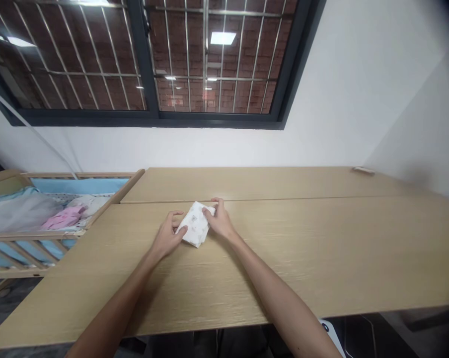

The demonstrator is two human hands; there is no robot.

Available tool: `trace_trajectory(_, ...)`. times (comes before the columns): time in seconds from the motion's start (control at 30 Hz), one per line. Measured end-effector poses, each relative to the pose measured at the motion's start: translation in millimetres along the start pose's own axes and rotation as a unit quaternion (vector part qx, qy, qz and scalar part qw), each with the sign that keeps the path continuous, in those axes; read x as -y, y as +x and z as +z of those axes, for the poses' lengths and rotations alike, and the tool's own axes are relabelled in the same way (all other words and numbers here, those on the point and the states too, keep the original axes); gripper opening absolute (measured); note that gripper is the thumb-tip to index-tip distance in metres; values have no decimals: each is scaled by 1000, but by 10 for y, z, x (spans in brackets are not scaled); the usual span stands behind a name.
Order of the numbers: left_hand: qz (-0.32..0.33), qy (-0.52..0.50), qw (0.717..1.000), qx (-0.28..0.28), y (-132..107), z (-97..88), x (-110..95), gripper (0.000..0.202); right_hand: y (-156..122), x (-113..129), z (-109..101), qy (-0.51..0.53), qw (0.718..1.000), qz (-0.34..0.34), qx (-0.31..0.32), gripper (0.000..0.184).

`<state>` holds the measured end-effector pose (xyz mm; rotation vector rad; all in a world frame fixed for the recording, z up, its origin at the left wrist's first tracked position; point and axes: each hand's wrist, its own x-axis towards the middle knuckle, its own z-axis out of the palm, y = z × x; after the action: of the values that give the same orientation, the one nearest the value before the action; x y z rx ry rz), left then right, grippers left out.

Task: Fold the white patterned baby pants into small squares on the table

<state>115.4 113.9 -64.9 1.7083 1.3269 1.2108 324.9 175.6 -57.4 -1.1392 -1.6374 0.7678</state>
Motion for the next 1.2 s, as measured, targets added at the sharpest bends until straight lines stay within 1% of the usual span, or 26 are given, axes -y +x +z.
trace_trajectory(0.1,5,9,999,49,-28,23,14,53,14,-44,-14,-29,999,7,-14,49)
trace_trajectory(0.23,5,92,990,102,-50,56,21,48,41,-174,-8,-59,998,2,-26,49)
trace_trajectory(0.3,8,155,980,125,-63,75,2,43,50,-246,7,-65,998,-7,-12,46)
trace_trajectory(0.4,13,244,959,144,-76,95,-25,37,55,-337,27,-68,997,-16,20,36)
trace_trajectory(0.5,13,276,949,153,-79,103,-23,37,56,-393,33,-71,997,-19,32,30)
trace_trajectory(0.67,16,285,947,147,-78,115,18,37,67,-435,39,-55,997,-27,44,25)
trace_trajectory(0.77,18,282,947,152,-80,109,33,36,78,-463,55,-52,997,-23,48,24)
trace_trajectory(0.83,21,297,943,152,-82,94,26,36,84,-473,60,-55,997,-20,50,25)
trace_trajectory(0.9,55,338,929,141,-94,84,-3,34,86,-447,46,-58,997,-20,52,28)
trace_trajectory(0.97,137,381,906,122,-129,105,-54,28,80,-360,6,-52,996,-46,59,35)
trace_trajectory(1.03,240,388,882,116,-192,174,-112,27,54,-209,-49,-54,989,-107,91,44)
trace_trajectory(1.07,279,378,874,120,-232,226,-139,30,31,-120,-75,-62,980,-144,122,47)
trace_trajectory(1.1,303,366,870,129,-273,286,-159,34,0,-31,-94,-75,968,-176,164,49)
trace_trajectory(1.13,310,358,869,141,-313,348,-173,37,-37,51,-104,-91,952,-199,212,50)
trace_trajectory(1.2,294,359,871,161,-379,460,-176,39,-123,166,-96,-118,920,-214,307,50)
